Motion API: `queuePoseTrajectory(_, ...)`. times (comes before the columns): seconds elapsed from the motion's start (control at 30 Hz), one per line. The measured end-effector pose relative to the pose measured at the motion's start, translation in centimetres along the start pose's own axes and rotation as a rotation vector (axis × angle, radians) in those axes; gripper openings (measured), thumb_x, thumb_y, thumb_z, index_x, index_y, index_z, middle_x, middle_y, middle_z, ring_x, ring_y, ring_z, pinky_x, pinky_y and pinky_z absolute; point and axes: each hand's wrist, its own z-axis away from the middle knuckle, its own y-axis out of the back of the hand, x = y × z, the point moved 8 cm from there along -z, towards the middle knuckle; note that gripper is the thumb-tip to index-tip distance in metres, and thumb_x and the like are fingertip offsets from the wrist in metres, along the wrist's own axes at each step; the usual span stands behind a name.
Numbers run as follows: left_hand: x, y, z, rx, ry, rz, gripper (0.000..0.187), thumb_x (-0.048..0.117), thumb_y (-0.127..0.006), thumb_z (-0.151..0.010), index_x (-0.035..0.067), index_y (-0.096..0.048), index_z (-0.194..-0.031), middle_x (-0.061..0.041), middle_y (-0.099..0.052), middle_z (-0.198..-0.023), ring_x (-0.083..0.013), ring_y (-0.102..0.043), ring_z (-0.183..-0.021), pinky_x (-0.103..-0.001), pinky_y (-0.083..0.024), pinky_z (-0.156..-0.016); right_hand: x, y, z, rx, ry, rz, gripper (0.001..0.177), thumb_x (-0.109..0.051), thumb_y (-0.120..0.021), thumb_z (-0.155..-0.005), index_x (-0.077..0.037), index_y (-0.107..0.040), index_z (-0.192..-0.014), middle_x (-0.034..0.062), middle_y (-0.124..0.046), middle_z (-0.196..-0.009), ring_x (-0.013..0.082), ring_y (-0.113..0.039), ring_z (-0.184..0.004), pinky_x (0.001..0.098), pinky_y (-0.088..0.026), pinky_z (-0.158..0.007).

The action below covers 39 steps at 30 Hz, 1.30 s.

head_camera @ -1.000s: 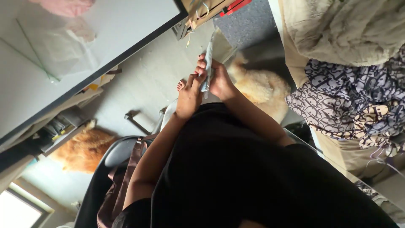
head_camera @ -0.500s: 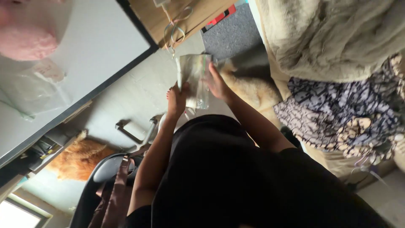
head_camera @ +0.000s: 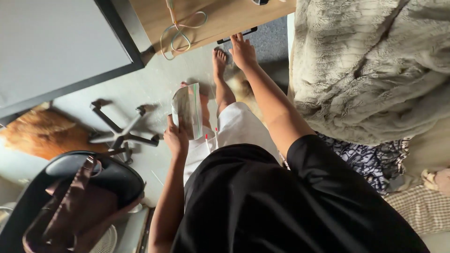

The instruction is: Count Indonesian Rupiah banknotes and place them into small plastic zip bags.

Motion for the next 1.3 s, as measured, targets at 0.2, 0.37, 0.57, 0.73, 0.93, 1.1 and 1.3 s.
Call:
queuePoseTrajectory(0.2,0.0,-0.8,2.6,0.01,0.03,0.026,0.017,0.012,-0.06,-0.101,0.008,-0.06,-0.117,-0.024,-0.067,-0.081,-0.0489,-0.063,-0.073,-0.054,-0.048,-0.059,1.4,-3.3,3.1,0.097,-0.01,-0.104,0.026,-0.03,-0.066,-0.101,-0.015,-0.06,-0.122,0.0106,-0.065,-0.12,0.0338,-0.065,-0.105,0.0547,-0.048,-0.086)
queuePoseTrajectory(0.37,-2.5,-2.3,4.7,0.024,0.041,0.063,0.018,0.014,-0.061,-0.103,0.007,-0.059,-0.12,-0.025,-0.066,-0.08,-0.0491,-0.063,-0.072,-0.053,-0.048,-0.06,2.1,-5.6,10.4,0.151,0.005,-0.122,0.022,-0.029,-0.066,-0.098,-0.012,-0.065,-0.113,0.0123,-0.069,-0.11,0.0339,-0.065,-0.1,0.0533,-0.043,-0.085)
queuePoseTrajectory(0.57,-5.6,-5.7,7.3,-0.026,0.066,0.049,0.018,0.017,-0.061,-0.105,0.009,-0.059,-0.121,-0.025,-0.065,-0.078,-0.0498,-0.061,-0.073,-0.054,-0.046,-0.062,2.7,-7.1,14.6,0.181,0.027,-0.084,0.022,-0.031,-0.065,-0.1,-0.011,-0.065,-0.11,0.012,-0.07,-0.106,0.0351,-0.064,-0.098,0.0521,-0.042,-0.085)
queuePoseTrajectory(0.73,-6.0,-7.6,8.1,-0.065,0.082,0.021,0.024,0.017,-0.062,-0.102,0.011,-0.06,-0.125,-0.025,-0.065,-0.077,-0.0497,-0.062,-0.071,-0.055,-0.046,-0.06,3.1,-8.7,15.6,0.202,0.017,-0.09,0.02,-0.03,-0.064,-0.101,-0.011,-0.066,-0.107,0.0113,-0.07,-0.105,0.0343,-0.063,-0.1,0.0519,-0.043,-0.086)
queuePoseTrajectory(0.93,-5.6,-8.6,7.0,-0.052,0.039,0.016,0.024,0.015,-0.063,-0.102,0.01,-0.059,-0.125,-0.026,-0.065,-0.078,-0.0493,-0.062,-0.071,-0.053,-0.047,-0.059,3.5,-10.2,15.4,0.214,0.013,-0.111,0.019,-0.027,-0.065,-0.099,-0.01,-0.066,-0.109,0.0129,-0.067,-0.112,0.0348,-0.061,-0.108,0.0523,-0.044,-0.09)
queuePoseTrajectory(1.1,-4.0,-9.5,4.8,-0.025,-0.022,0.075,0.021,0.012,-0.064,-0.102,0.007,-0.058,-0.122,-0.025,-0.067,-0.081,-0.0473,-0.064,-0.073,-0.05,-0.049,-0.059,4.1,-10.3,16.5,0.229,0.038,-0.155,0.029,-0.022,-0.066,-0.098,-0.006,-0.061,-0.122,0.018,-0.062,-0.122,0.0376,-0.058,-0.112,0.0508,-0.045,-0.098)
queuePoseTrajectory(1.3,-1.7,-13.5,2.7,-0.262,0.013,0.365,0.022,0.012,-0.056,-0.102,0.007,-0.061,-0.123,-0.021,-0.069,-0.077,-0.0381,-0.07,-0.069,-0.043,-0.054,-0.061,0.7,-2.9,23.0,0.162,-0.055,-0.985,0.047,-0.019,-0.063,-0.102,-0.005,-0.05,-0.144,0.0148,-0.055,-0.142,0.0271,-0.059,-0.121,0.0411,-0.047,-0.105)
